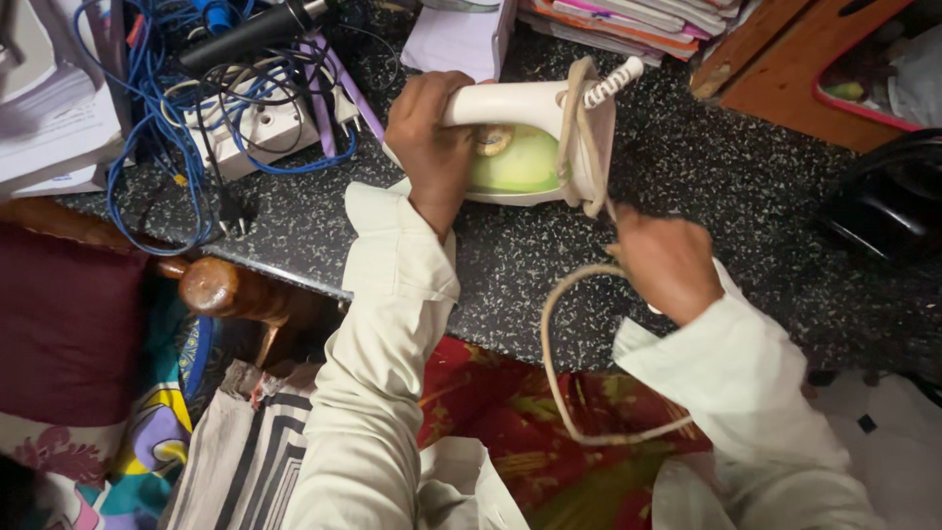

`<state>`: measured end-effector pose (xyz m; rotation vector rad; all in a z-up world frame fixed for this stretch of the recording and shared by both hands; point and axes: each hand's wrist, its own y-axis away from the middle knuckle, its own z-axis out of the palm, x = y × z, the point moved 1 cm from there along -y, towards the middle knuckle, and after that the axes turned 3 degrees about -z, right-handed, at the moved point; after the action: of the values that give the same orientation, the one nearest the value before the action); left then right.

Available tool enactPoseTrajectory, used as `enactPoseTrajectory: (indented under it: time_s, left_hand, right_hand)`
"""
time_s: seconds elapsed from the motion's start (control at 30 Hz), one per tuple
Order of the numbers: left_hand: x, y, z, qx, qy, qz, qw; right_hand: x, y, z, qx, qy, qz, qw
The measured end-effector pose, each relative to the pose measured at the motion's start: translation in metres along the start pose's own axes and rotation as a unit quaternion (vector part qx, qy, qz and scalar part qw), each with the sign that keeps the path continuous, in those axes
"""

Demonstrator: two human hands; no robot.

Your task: The person organizes several small household electronics on a cluttered table. They coil the power cord of a black appliance, then wrap the cord around a green and white iron, and finally coil the cord of a black hair straightener. The items are handled one at a time and placed back on the table.

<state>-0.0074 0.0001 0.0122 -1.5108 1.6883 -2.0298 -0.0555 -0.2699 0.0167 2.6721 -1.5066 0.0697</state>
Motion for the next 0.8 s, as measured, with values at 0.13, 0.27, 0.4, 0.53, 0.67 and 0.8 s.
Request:
enactPoseTrajectory:
  time_s: [0.13, 0.27, 0.4, 0.53, 0.67, 0.8]
  left_hand:
    - [-0.005, 0.0, -0.001, 0.025, -0.019, -0.017, 0.999]
    - [-0.012, 0.001, -0.001, 0.046, 0.001, -0.028, 0.999]
    - [-0.01, 0.003, -0.001, 0.007, -0.041, 0.001, 0.999]
    - [-0.008, 0.004, -0.004, -0.008, -0.033, 0.01, 0.999]
    - [-0.009, 0.003, -0.006, -0.009, -0.035, 0.003, 0.999]
    - [-0.009, 0.007, -0.003, -0.02, -0.024, 0.018, 0.999]
  right_hand:
    - [-0.005, 0.027, 0.0, -0.046, -0.119, 0.02, 0.992]
    - [-0.013, 0.047, -0.006, 0.047, -0.275, -0.041, 0.959]
    - [-0.011, 0.051, -0.022, 0.149, -0.278, -0.117, 0.942]
    - [-0.004, 0.043, -0.035, 0.111, -0.204, -0.063, 0.971]
    - [-0.003, 0.041, -0.038, 0.045, -0.186, -0.057, 0.98]
    - [-0.008, 0.044, -0.03, 0.051, -0.131, -0.135, 0.981]
